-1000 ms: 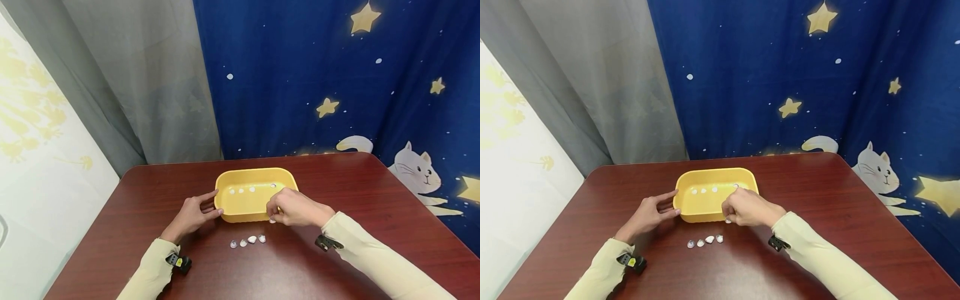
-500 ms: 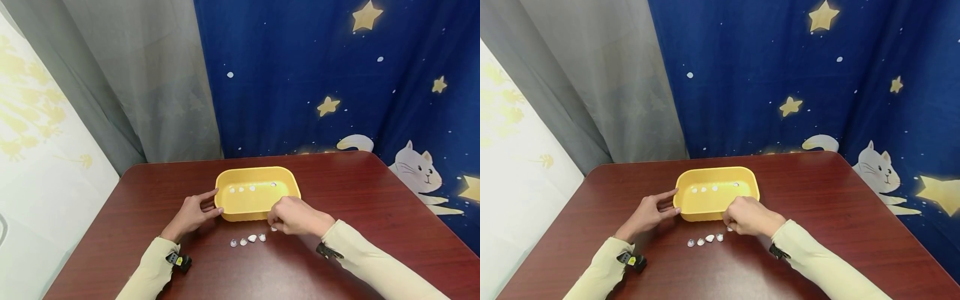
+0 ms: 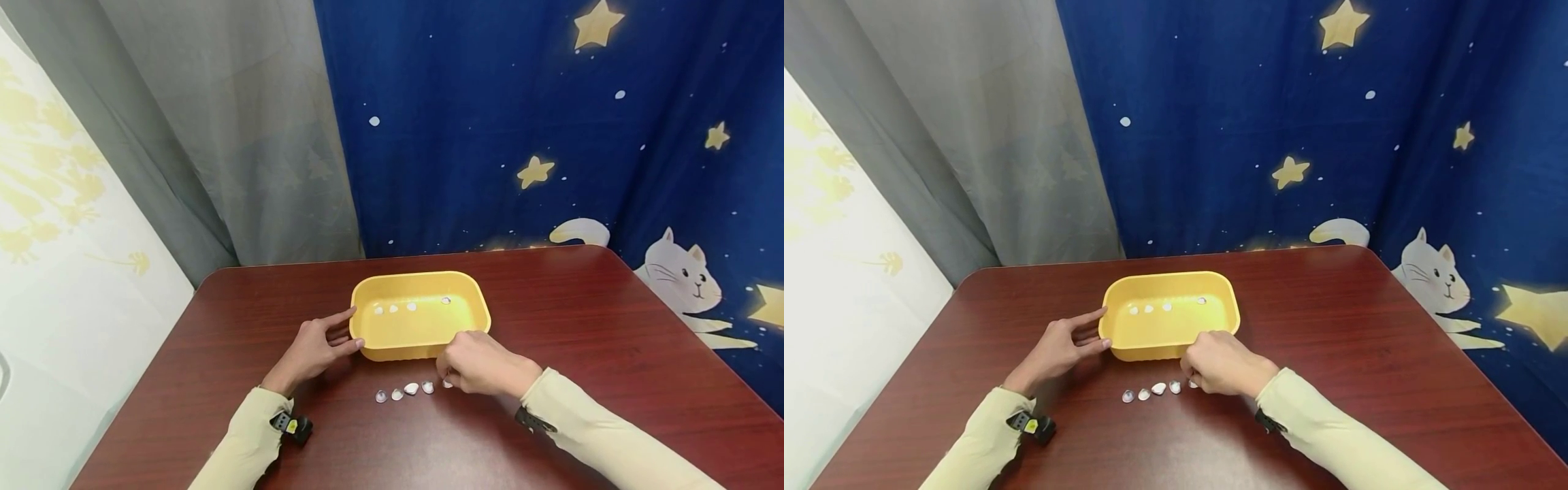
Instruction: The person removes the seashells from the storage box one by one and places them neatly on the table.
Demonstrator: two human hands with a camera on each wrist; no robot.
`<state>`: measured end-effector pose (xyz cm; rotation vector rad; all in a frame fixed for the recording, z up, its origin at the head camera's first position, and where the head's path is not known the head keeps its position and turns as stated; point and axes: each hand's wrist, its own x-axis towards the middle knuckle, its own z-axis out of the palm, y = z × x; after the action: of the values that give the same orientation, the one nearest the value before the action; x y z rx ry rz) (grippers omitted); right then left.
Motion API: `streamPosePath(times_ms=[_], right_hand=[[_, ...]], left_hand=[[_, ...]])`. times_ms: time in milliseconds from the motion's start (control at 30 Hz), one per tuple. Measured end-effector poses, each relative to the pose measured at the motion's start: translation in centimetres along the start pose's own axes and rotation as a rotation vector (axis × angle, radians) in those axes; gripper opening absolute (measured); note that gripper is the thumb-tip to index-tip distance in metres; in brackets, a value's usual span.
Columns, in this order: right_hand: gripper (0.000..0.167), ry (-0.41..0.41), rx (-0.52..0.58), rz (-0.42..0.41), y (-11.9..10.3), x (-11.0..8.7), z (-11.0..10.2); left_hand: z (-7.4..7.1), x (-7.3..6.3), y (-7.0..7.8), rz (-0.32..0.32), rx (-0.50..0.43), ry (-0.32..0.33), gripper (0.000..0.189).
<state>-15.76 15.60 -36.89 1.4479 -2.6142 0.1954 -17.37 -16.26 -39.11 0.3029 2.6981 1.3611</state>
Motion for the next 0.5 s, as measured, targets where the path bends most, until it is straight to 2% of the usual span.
streamPosePath(times_ms=[300,500], right_hand=[[0.026,0.006,-0.014,-0.003,-0.2,0.0,0.8],[0.032,0.013,-0.057,-0.004,-0.6,0.1,1.4]], left_hand=[[0.0,0.0,0.0,-0.006,-0.008,0.001,0.077],[0.1,0.1,0.0,-0.019,-0.006,0.006,0.076]])
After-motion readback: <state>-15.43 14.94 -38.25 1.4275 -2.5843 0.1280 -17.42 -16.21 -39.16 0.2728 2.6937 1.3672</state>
